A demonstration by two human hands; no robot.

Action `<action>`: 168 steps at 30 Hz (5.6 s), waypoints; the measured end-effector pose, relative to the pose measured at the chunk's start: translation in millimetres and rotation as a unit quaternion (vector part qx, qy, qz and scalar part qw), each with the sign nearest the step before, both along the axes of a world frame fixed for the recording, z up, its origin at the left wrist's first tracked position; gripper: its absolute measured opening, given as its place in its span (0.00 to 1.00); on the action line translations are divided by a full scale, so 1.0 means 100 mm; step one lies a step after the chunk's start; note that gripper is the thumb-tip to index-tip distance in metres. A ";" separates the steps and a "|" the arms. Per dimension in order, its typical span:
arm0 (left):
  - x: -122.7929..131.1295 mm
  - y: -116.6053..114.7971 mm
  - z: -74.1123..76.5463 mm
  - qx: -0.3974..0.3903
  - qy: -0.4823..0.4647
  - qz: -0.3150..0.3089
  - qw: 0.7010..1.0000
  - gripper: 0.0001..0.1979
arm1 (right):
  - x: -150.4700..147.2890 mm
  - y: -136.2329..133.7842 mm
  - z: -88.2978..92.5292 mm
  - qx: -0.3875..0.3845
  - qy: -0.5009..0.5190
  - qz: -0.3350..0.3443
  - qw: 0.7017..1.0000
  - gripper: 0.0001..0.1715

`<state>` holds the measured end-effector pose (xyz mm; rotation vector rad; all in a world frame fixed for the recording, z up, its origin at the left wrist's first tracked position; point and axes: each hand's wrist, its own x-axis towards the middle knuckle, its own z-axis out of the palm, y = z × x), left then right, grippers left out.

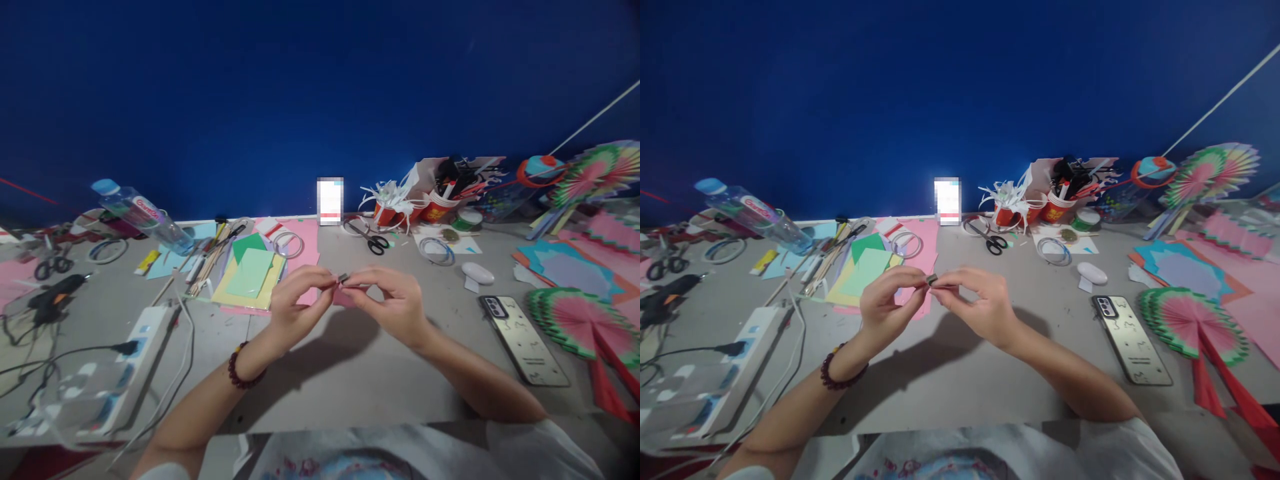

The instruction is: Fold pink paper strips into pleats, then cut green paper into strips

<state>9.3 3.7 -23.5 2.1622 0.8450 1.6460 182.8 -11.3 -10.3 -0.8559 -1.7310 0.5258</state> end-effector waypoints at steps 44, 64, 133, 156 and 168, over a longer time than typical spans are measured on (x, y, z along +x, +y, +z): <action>-0.02 0.00 -0.02 0.007 0.051 -0.039 0.998 0.10 | 0.05 0.08 -0.01 -0.034 0.020 0.013 0.999 0.05; 0.07 -0.06 -0.05 -0.244 0.058 -0.039 0.967 0.09 | 0.10 0.19 -0.09 -0.095 0.045 0.000 0.994 0.03; 0.06 -0.05 0.01 -0.367 0.029 -0.055 0.928 0.11 | 0.12 0.31 -0.04 -0.271 0.137 0.052 0.951 0.06; 0.09 -0.03 -0.06 -0.375 0.005 -0.091 0.923 0.15 | 0.16 0.33 -0.05 -0.374 0.064 0.095 0.920 0.11; 0.06 0.03 -0.12 -0.264 0.039 -0.103 0.958 0.13 | 0.17 0.19 0.01 -0.144 0.036 0.060 0.987 0.02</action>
